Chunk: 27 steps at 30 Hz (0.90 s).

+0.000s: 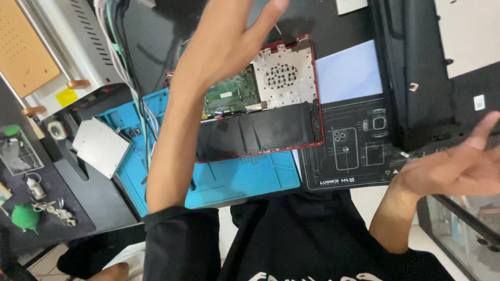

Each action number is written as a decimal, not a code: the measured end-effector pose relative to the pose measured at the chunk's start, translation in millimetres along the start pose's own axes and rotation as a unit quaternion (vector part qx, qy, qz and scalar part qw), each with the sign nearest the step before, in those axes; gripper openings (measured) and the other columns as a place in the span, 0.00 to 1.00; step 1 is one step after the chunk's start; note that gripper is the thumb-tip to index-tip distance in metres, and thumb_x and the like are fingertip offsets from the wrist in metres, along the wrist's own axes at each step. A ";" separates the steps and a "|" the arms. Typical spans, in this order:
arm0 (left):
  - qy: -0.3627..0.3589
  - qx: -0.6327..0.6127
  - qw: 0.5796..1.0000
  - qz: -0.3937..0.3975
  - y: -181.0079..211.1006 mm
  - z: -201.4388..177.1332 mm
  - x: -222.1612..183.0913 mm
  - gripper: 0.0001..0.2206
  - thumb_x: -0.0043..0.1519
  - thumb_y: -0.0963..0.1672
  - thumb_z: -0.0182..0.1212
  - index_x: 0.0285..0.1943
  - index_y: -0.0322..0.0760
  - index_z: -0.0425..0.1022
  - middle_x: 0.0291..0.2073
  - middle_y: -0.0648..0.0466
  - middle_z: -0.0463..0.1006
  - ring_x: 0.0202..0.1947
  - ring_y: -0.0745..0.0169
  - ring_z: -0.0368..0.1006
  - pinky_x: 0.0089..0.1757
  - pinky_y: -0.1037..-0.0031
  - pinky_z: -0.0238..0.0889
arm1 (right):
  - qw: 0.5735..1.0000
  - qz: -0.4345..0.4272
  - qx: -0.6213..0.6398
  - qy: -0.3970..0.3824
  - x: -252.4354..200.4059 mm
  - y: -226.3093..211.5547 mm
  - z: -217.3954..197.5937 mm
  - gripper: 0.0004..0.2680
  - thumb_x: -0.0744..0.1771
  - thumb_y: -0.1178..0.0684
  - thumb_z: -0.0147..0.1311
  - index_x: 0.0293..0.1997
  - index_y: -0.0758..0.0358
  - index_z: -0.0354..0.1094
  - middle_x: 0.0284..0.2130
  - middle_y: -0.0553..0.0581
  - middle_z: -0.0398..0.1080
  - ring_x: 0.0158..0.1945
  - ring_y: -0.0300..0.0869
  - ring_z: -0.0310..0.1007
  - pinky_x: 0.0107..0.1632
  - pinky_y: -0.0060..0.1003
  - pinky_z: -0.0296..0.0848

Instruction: The person disassembles a red Acer laptop on a workbench. They remove the bottom cover, disconnect the battery, and unscrew the motherboard to expose the internal components.

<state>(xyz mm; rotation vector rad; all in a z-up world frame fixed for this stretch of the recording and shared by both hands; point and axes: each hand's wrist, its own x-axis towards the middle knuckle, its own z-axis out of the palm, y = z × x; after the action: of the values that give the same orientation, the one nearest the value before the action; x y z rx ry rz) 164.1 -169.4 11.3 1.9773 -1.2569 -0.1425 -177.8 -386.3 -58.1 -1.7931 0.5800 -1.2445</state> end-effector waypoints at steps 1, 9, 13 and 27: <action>0.010 -0.007 1.000 -0.010 8.5 -18.7 -20.7 0.12 0.76 0.44 0.56 0.61 0.29 0.74 0.53 0.41 0.80 0.55 0.41 0.75 0.56 0.61 0.67 | 1.000 0.012 0.014 -0.018 3.3 -11.8 11.9 0.10 0.73 0.61 0.46 0.62 0.73 0.58 0.64 0.67 0.60 0.73 0.52 0.60 0.72 0.51 0.68; 0.204 -0.109 0.925 -0.300 49.7 -34.1 -151.0 0.16 0.76 0.42 0.49 0.71 0.30 0.67 0.68 0.44 0.70 0.71 0.51 0.65 0.69 0.64 0.57 | 0.907 0.235 0.178 -0.301 8.6 -20.7 112.1 0.17 0.74 0.59 0.53 0.72 0.69 0.53 0.73 0.68 0.57 0.78 0.53 0.55 0.82 0.49 0.57; 0.287 -0.120 0.895 -0.319 33.8 0.1 -195.5 0.19 0.77 0.43 0.47 0.76 0.28 0.59 0.76 0.39 0.57 0.77 0.48 0.56 0.72 0.61 0.49 | 0.881 0.264 0.235 -0.314 -9.6 -10.1 130.4 0.23 0.73 0.60 0.52 0.78 0.66 0.44 0.77 0.71 0.49 0.83 0.55 0.46 0.83 0.50 0.47; 0.377 -0.290 0.839 -0.263 17.6 22.4 -221.9 0.21 0.73 0.43 0.53 0.73 0.24 0.61 0.76 0.33 0.59 0.78 0.43 0.56 0.76 0.56 0.46 | 0.844 0.276 0.330 -0.320 -12.5 -9.3 141.5 0.26 0.71 0.67 0.51 0.78 0.64 0.41 0.77 0.75 0.47 0.83 0.55 0.44 0.85 0.46 0.42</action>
<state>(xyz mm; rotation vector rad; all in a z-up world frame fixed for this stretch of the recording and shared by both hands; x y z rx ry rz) 28.5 -5.5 -58.1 1.5264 -0.1058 0.0012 -54.3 -317.9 -76.3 -1.1979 0.1991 -0.3194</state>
